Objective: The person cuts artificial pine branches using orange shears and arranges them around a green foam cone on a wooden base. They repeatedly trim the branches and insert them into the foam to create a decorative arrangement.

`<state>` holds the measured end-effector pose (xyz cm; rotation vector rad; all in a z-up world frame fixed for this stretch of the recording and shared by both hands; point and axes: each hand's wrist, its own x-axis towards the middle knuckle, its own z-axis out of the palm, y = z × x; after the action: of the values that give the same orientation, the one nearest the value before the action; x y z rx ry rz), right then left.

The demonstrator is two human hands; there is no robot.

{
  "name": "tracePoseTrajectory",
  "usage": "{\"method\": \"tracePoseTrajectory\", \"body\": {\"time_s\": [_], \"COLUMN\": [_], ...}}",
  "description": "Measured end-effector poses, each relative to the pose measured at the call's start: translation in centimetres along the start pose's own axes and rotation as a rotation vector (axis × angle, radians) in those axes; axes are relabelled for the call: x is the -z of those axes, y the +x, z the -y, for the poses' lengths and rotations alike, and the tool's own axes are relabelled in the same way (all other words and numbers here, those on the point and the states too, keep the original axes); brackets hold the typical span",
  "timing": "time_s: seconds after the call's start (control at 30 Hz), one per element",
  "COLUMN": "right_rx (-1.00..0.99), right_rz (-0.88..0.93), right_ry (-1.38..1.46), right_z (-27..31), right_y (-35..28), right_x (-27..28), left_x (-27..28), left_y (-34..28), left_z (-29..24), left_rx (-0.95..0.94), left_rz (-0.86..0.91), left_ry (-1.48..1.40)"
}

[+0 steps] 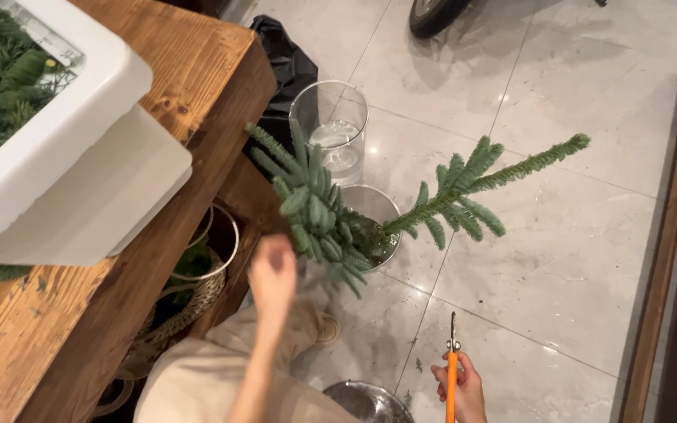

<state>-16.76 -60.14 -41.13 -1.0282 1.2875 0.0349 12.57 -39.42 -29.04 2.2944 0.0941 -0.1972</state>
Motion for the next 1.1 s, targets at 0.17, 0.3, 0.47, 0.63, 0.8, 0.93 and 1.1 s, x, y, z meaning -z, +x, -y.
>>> {"method": "tracePoseTrajectory", "body": {"time_s": [0.17, 0.3, 0.47, 0.63, 0.8, 0.93, 1.1], "right_rx": [0.085, 0.119, 0.111, 0.139, 0.157, 0.115, 0.068], "right_rz": [0.030, 0.046, 0.035, 0.072, 0.095, 0.086, 0.056], "right_ry": [-0.070, -0.062, -0.032, -0.080, -0.065, -0.048, -0.049], "right_z": [0.8, 0.6, 0.2, 1.2, 1.2, 0.6, 0.7], "right_y": [-0.1, 0.3, 0.7, 0.3, 0.4, 0.6, 0.5], "right_x": [-0.7, -0.3, 0.0, -1.4, -1.6, -0.9, -1.4], "left_x": [2.7, -5.3, -7.4, -11.6, -10.1, -6.0, -1.3], "left_y": [8.0, 16.2, 10.5, 8.9, 11.1, 9.6, 3.9], "left_z": [-9.5, -7.5, -16.2, -18.8, -15.9, -12.2, -9.1], "left_rx": [-0.036, -0.065, -0.414, -0.410, -0.264, -0.277, -0.460], "left_rz": [-0.017, 0.072, 0.317, 0.539, 0.709, 0.469, 0.074], "left_ry": [-0.124, 0.161, 0.257, 0.068, -0.420, -0.336, -0.274]}}
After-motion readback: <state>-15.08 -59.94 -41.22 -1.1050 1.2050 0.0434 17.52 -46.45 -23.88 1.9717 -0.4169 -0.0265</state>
